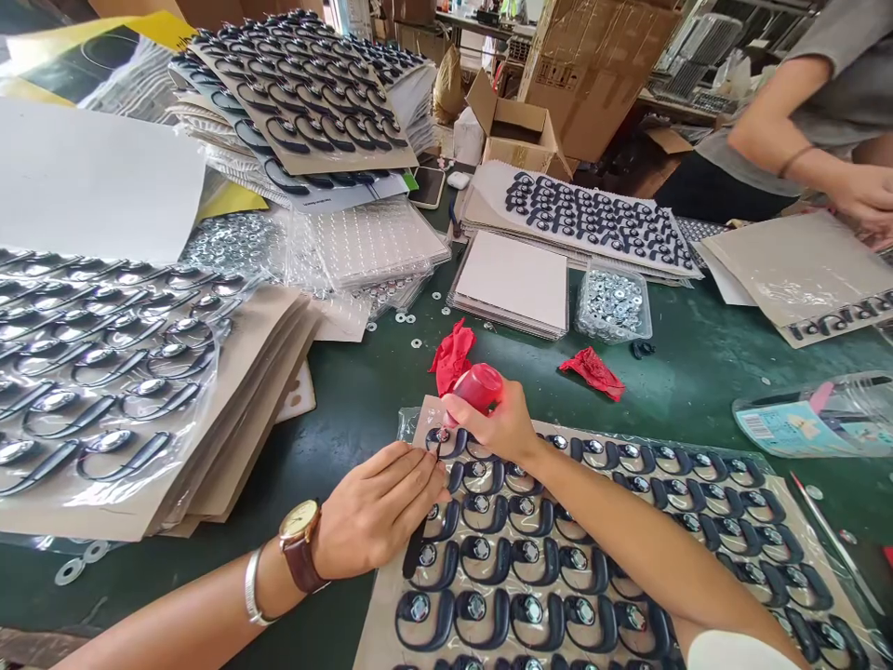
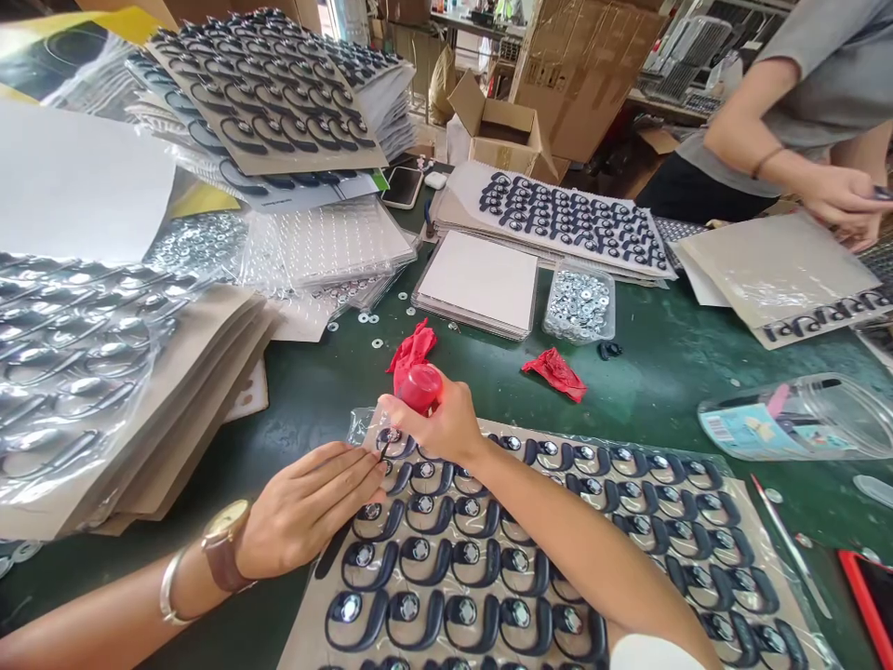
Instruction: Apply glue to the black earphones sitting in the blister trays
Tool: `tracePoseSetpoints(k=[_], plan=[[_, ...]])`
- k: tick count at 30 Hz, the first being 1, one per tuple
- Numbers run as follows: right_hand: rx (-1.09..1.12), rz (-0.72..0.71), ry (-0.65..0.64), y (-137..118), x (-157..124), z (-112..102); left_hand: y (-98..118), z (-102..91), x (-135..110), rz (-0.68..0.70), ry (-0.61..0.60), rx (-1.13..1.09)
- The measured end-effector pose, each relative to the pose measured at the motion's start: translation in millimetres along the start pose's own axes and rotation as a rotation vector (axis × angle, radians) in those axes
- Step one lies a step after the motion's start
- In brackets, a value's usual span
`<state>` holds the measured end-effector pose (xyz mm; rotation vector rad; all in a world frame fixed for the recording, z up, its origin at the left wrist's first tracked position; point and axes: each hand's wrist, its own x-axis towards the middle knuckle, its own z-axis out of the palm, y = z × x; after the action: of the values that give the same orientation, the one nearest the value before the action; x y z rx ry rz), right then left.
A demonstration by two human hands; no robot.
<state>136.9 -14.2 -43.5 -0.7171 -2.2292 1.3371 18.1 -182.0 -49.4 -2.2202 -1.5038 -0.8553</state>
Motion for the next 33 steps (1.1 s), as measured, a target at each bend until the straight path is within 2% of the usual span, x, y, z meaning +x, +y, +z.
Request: tracePoseSetpoints(k=[4,13,17,22,26,28,30,32,33], plan=[[0.031,0.063,0.025,-5,-2,0,-1,-0.7,0,0.002,-0.013,0.018],[0.014,0.079,0.099,-5,-1,-2,-1,0.9,-4,-0.008,-0.032,-0.018],[0.000,0.097,0.077,-3,-3,-2,-2,1.9,-4,-0.017,-0.036,-0.013],[0.149,0.105,0.133,-7,0,-4,-7,-2.3,-6,-0.104,-0.046,-0.141],[0.227,0.126,0.178,-10,14,-18,-13,-13.4,0,-0.251,0.020,-0.255],[0.192,0.129,0.190,-8,21,-26,-20,-14.6,9,-0.411,0.051,-0.272],[0.141,0.127,0.221,-3,27,-33,-33,-8.4,21,-0.650,-0.008,-0.274],[0.148,0.155,0.252,2,30,-35,-49,5.0,33,-0.883,-0.184,-0.234],[0.183,0.185,0.255,4,31,-34,-57,13.5,39,-0.923,-0.241,-0.219]])
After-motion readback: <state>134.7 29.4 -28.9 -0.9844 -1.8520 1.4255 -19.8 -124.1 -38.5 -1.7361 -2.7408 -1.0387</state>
